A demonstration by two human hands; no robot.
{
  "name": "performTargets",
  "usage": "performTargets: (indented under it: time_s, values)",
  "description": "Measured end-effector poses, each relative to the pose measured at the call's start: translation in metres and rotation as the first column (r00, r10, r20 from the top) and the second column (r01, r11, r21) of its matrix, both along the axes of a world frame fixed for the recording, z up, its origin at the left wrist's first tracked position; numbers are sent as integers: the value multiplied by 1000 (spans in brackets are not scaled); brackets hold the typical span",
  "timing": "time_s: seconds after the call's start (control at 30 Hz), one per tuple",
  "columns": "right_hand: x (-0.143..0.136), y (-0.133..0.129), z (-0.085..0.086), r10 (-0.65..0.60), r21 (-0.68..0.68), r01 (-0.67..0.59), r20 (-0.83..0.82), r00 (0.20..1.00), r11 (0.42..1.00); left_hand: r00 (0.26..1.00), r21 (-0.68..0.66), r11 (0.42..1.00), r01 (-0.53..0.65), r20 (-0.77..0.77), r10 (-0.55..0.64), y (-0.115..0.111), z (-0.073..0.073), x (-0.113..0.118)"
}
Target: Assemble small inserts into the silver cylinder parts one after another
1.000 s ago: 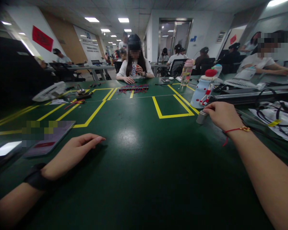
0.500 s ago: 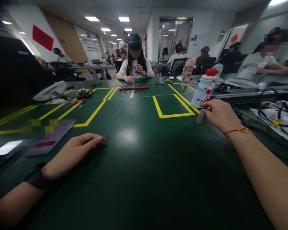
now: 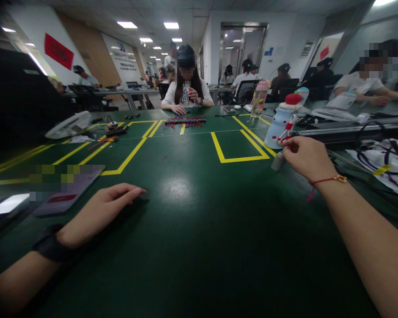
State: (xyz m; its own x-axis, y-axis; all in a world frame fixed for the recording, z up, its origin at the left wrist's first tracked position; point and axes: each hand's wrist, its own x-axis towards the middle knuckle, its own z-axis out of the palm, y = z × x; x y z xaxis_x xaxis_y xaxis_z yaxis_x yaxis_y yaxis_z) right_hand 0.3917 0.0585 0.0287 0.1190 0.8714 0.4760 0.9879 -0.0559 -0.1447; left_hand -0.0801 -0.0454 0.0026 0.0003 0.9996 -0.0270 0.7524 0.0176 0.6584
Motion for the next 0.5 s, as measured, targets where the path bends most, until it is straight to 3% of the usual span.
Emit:
performTargets:
  time_s: [0.5]
  values:
    - [0, 0, -4, 10, 25, -8, -66, 998, 1000, 1000, -2, 1000, 1, -4, -1, -1, 0, 0]
